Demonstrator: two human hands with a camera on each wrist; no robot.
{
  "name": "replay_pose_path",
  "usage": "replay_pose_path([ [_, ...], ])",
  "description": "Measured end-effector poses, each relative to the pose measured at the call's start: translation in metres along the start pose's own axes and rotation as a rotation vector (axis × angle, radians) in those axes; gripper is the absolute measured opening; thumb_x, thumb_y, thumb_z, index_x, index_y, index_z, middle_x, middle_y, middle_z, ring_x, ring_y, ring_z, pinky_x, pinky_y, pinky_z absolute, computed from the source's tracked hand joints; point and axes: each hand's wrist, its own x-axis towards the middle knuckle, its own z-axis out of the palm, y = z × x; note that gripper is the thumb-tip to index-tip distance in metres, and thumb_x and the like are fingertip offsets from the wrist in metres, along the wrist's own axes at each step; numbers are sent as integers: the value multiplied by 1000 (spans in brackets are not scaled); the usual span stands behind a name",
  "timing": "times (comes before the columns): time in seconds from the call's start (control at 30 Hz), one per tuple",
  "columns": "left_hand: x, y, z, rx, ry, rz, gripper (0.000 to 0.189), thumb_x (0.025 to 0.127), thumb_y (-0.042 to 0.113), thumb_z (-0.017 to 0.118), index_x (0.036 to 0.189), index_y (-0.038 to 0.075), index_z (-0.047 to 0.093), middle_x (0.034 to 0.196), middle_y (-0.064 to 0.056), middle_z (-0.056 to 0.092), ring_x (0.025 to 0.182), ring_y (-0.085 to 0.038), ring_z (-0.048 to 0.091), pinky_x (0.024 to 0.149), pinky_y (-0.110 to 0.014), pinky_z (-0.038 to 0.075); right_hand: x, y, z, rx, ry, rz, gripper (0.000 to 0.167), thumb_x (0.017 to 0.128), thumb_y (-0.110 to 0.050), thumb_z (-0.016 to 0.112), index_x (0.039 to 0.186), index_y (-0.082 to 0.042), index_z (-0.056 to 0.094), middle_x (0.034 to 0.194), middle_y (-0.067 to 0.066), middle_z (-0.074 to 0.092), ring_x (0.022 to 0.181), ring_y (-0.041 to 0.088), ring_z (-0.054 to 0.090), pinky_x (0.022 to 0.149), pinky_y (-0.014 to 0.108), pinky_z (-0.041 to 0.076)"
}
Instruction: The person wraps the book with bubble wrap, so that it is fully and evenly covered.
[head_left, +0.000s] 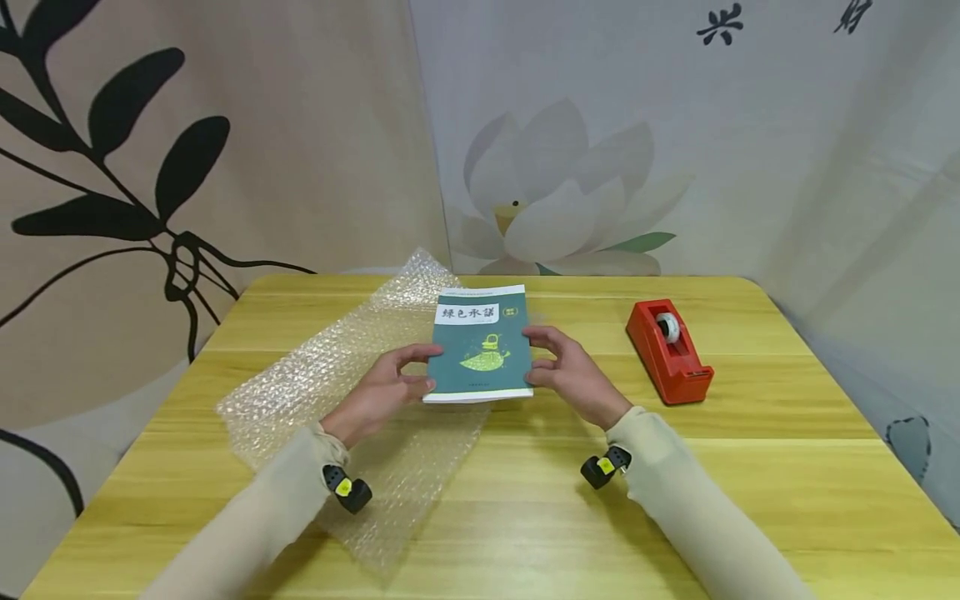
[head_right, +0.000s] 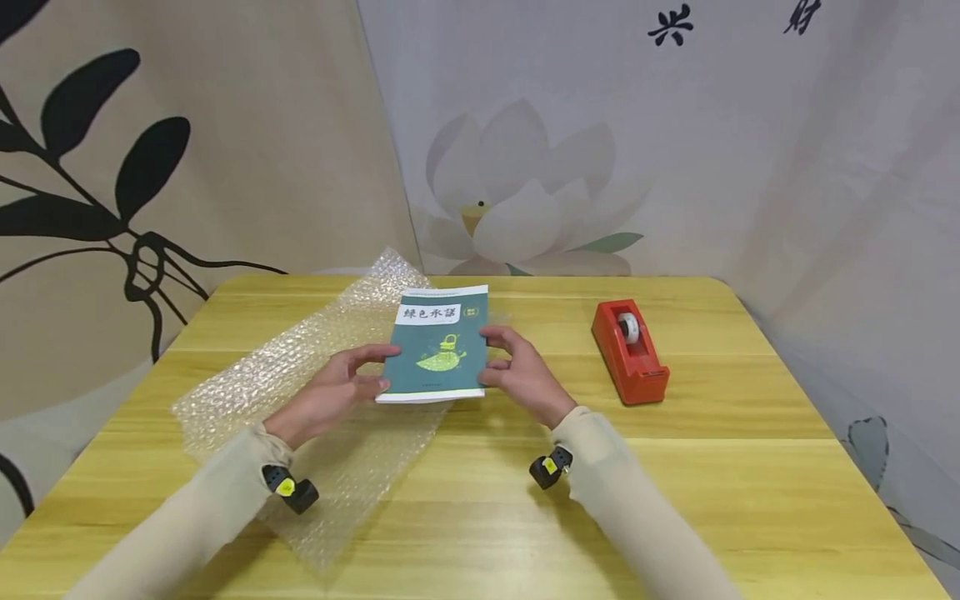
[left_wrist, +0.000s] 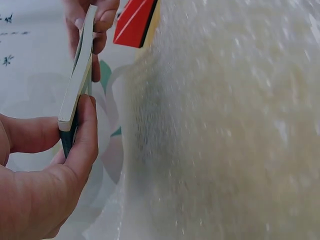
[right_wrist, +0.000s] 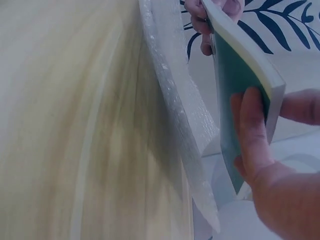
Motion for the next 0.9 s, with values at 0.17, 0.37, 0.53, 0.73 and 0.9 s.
replay_pose_path([
  [0.17,-2,-3,-8,12,27,-25,57,96,-1,56,151,5,42,147,-22,37,110,-22,63,88,-27,54,6,4,9,-40,29,-22,53,95,-6,62,146,-4,46,152,19,46,115,28,67,96,37,58],
  [0.37,-5,-8,-15,11,42,-38,59,95,-2,55,152,5,40,146,-22,38,105,-16,65,86,-25,54,10,5,23,-42,51,-22,48,94,-6,63,141,-3,53,144,19,53,103,22,68,93,37,59],
  [0.53,-8,-12,-21,33,47,-33,59,95,-1,55,152,5,40,147,-23,38,90,-9,63,81,-27,54,13,5,30,-27,17,-23,50,93,-4,62,142,-3,52,146,20,51,95,17,69,92,42,59],
  [0.73,-12,-14,-30,98,62,-41,58,96,1,55,152,6,40,153,-22,35,121,-34,60,90,-31,52,18,5,44,3,-29,-10,54,90,2,58,144,-1,49,150,20,46,80,13,65,86,41,62],
  [0.9,-12,-17,-39,121,64,-32,57,96,-1,54,152,2,38,154,-25,32,140,-48,43,92,-29,52,23,4,58,-46,-18,1,55,88,2,63,141,-5,53,150,14,49,79,14,67,79,35,63],
])
